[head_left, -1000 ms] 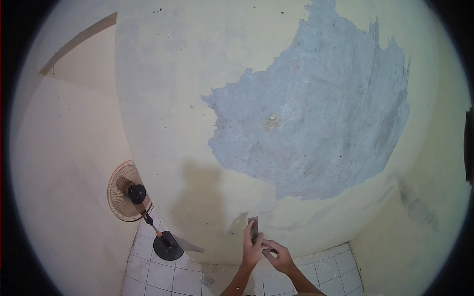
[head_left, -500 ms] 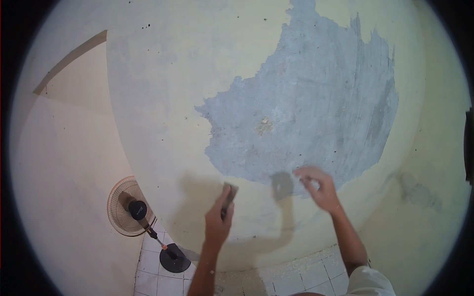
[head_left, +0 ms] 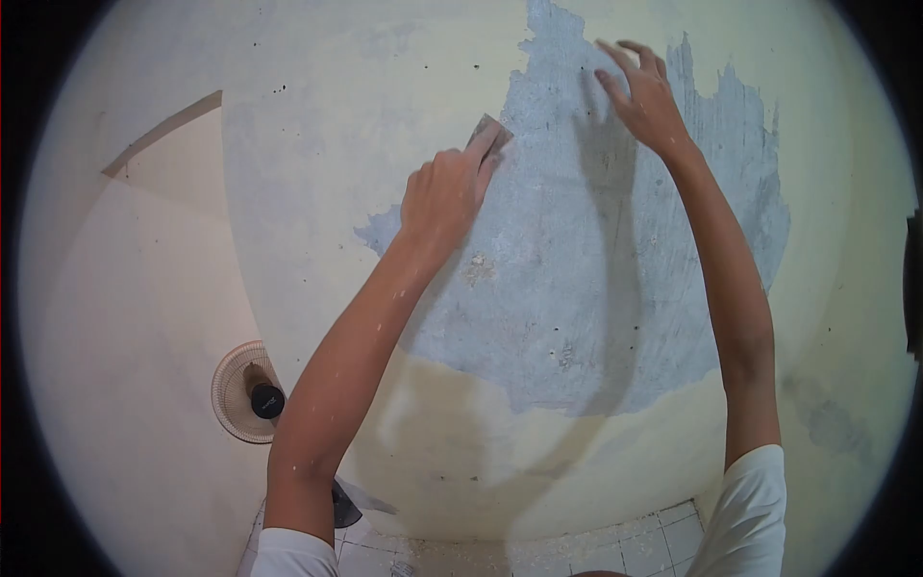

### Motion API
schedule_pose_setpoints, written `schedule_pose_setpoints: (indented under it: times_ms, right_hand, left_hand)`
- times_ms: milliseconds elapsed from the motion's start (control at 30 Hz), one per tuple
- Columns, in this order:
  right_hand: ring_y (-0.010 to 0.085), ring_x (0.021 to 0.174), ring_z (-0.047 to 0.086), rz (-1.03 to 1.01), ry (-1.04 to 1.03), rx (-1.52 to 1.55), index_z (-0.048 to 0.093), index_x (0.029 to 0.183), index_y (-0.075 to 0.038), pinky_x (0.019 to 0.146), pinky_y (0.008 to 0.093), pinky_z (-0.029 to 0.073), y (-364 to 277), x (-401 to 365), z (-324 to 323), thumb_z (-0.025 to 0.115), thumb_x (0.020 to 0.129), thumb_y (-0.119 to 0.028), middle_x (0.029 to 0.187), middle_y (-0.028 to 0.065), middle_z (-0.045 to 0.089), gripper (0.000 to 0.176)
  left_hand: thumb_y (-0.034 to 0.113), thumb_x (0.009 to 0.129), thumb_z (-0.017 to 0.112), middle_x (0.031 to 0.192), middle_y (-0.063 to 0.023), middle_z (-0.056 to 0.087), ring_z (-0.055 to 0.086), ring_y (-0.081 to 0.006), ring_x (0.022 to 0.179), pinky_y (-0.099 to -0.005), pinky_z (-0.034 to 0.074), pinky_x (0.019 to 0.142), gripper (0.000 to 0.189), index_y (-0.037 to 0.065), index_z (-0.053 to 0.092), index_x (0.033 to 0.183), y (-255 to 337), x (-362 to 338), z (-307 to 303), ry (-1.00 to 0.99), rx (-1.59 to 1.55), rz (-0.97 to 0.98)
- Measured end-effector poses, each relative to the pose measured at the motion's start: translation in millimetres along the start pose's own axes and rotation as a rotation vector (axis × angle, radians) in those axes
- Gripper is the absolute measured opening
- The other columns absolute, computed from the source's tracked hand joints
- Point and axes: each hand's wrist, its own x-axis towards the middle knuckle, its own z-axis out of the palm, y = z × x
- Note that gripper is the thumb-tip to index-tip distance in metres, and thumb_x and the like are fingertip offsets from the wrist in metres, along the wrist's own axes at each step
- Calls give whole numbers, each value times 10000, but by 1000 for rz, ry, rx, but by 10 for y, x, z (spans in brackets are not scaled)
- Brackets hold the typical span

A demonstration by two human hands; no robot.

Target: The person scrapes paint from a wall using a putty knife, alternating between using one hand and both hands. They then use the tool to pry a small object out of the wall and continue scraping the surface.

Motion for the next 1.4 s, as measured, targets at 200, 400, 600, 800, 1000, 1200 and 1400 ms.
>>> schedule_pose_setpoints:
  times_ms: [200, 400, 600, 800, 1000, 1200, 1400]
  right_hand:
    - [299, 1569, 271, 113, 241, -193, 451, 1587, -273, 1290, 541, 103, 650, -545, 701, 462, 1071, -447, 1669, 54, 365, 545]
    - [255, 1548, 316, 59, 325, -163, 471, 1570, -274, 1295, 496, 132, 731, -553, 741, 461, 1076, -391, 1637, 55, 412, 508]
    - [356, 1506, 362, 178, 199, 144, 571, 1456, -83, 1269, 548, 194, 472, -546, 323, 542, 1032, -252, 1574, 177, 464, 457]
    - [366, 1486, 388, 186, 235, 196, 605, 1415, -62, 1263, 549, 205, 482, -538, 309, 542, 1027, -236, 1548, 180, 494, 430]
    - [282, 1496, 400, 77, 342, 98, 601, 1453, -202, 1283, 512, 186, 802, -591, 614, 521, 1055, -312, 1575, 77, 496, 420]
    - [259, 1460, 449, 63, 403, 27, 645, 1419, -241, 1279, 491, 209, 823, -544, 714, 544, 1053, -311, 1534, 34, 545, 386]
    - [277, 1456, 448, 73, 372, 32, 652, 1401, -203, 1266, 496, 236, 779, -631, 667, 572, 1029, -296, 1523, 55, 547, 392]
  left_hand:
    - [250, 1055, 561, 854, -251, 718, 720, -445, 864, -531, 572, 757, 320, 153, 590, 1358, 8, 286, 250, -3, 194, -56]
    - [306, 1045, 563, 970, -271, 732, 695, -475, 925, -527, 559, 819, 355, 158, 690, 1342, 187, 560, 312, 69, 165, -103]
    - [303, 1052, 547, 1003, -241, 743, 705, -456, 943, -522, 567, 834, 324, 125, 709, 1269, 316, 487, 268, 80, 193, -162]
    - [265, 1061, 521, 1021, -208, 747, 716, -428, 974, -532, 584, 836, 265, 99, 684, 1188, 383, 668, 272, 93, 277, -132]
    - [252, 1064, 498, 1033, -222, 739, 712, -430, 991, -521, 578, 850, 278, 73, 696, 1140, 466, 547, 258, 76, 320, -128]
    - [239, 1061, 504, 1014, -224, 740, 716, -433, 998, -524, 576, 852, 257, 82, 674, 1171, 382, 767, 284, 44, 279, -126]
    - [224, 1058, 523, 984, -232, 737, 721, -434, 979, -519, 578, 834, 258, 81, 628, 1244, 440, 650, 474, 79, 242, -124]
